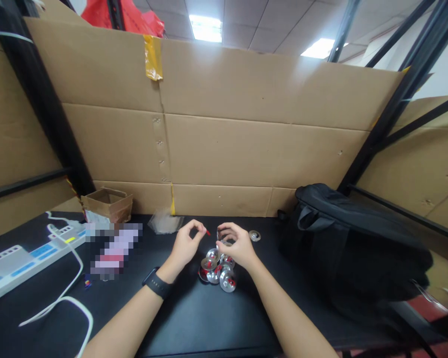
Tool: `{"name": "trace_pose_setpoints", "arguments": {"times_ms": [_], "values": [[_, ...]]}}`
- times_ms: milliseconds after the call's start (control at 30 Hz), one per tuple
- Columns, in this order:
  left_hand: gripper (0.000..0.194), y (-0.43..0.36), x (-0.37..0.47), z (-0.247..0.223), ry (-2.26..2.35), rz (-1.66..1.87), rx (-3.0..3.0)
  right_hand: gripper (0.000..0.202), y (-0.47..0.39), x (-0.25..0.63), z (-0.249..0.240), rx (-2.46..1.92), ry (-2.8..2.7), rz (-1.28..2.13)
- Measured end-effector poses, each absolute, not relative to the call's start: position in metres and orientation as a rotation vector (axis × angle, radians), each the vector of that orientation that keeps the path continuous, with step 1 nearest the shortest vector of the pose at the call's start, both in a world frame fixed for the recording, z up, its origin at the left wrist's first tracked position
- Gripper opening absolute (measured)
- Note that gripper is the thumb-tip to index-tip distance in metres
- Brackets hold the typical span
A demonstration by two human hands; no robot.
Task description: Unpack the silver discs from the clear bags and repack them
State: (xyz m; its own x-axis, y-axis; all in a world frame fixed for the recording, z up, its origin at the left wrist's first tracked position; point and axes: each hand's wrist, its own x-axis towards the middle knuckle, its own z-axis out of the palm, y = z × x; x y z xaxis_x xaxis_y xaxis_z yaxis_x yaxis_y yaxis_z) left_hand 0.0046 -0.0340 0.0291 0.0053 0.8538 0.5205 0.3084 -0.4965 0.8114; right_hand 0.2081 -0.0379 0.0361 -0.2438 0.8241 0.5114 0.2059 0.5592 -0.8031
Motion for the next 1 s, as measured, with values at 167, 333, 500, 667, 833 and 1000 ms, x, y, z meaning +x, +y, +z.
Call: {"name": "trace_pose_setpoints", "arguments": {"times_ms": [167, 333, 500, 667, 833, 1000], "values": [[0.012, -0.027, -0.041, 0.037, 1.52, 1.178, 2.156, 0.051, -0.016, 0.261, 0.039, -1.13, -1.837, 0.373], [0.012, -0.024, -0.068, 0.036, 1.546, 0.835, 2.389, 0.046, 0.008, 0.32, 0.02, -1.479, -1.916, 0.215], [0.016, -0.023, -0.076, 0.032, 1.495, 0.694, 2.408, 0.037, 0.016, 0.334, 0.005, -1.694, -1.99, 0.251], [0.022, -0.025, -0.077, 0.032, 1.535, 0.604, 2.417, 0.033, 0.003, 0.318, 0.02, -1.545, -2.065, 0.197], [0.023, -0.029, -0.069, 0.038, 1.536, 0.657, 2.443, 0.027, -0.028, 0.271, 0.05, -0.985, -2.277, 0.491], [0.018, -0.031, -0.065, 0.041, 1.547, 0.724, 2.459, 0.019, -0.053, 0.215, 0.041, -0.656, -2.54, 0.592]]}}
